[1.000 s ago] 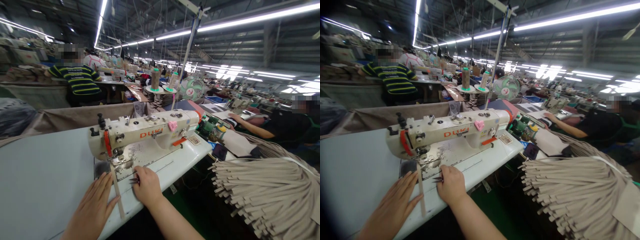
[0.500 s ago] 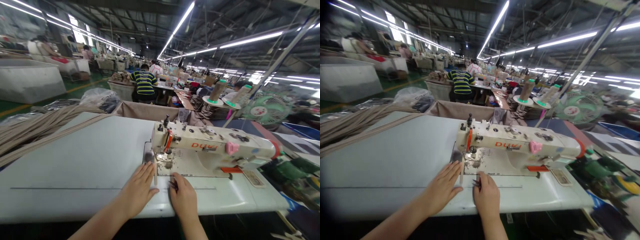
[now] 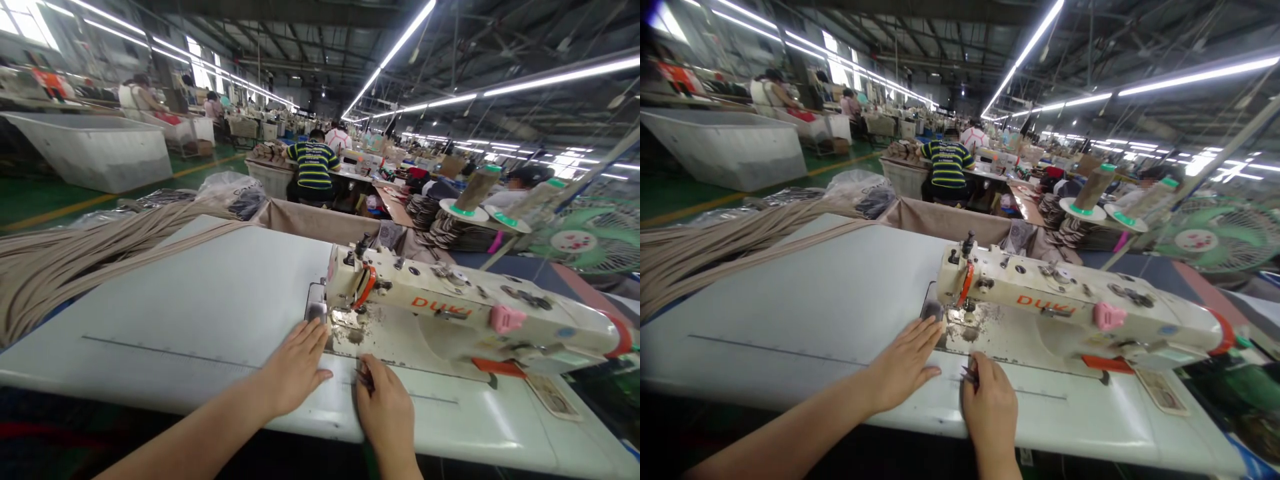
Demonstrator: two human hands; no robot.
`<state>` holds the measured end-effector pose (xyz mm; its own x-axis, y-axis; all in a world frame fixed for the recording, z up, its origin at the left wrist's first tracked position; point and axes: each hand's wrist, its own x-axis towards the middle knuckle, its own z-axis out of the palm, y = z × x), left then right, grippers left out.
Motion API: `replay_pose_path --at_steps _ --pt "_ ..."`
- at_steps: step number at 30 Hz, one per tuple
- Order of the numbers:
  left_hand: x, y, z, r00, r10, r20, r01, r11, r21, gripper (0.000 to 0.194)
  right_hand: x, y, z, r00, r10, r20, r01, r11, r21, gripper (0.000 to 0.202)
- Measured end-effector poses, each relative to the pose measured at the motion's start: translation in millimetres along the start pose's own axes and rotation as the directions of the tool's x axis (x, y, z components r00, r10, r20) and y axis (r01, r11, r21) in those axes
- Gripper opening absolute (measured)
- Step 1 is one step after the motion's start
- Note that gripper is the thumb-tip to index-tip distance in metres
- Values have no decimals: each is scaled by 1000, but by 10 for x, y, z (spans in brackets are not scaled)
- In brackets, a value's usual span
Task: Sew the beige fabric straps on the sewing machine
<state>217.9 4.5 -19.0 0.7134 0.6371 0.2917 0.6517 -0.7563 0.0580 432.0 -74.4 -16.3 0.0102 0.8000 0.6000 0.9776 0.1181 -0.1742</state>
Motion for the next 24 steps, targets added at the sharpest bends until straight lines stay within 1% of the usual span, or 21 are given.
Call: replay_pose_path --at_steps 7,15,20,24 --pt "129 -138 7 1000 13 -19 -14 999 -50 68 14 -9 -9 1000 -9 1 9 1000 1 28" --pt "282 -182 -63 997 -64 38 68 992 -104 61 17 -26 -19 1000 13 22 -13 1000 -1 30" --pt "290 -189 -101 995 -76 69 86 984 -154 59 11 -27 -19 999 34 38 -34 999 9 29" --pt "313 -243 -147 993 -73 91 93 966 -241 52 10 -26 -13 998 40 39 -40 999 3 31"
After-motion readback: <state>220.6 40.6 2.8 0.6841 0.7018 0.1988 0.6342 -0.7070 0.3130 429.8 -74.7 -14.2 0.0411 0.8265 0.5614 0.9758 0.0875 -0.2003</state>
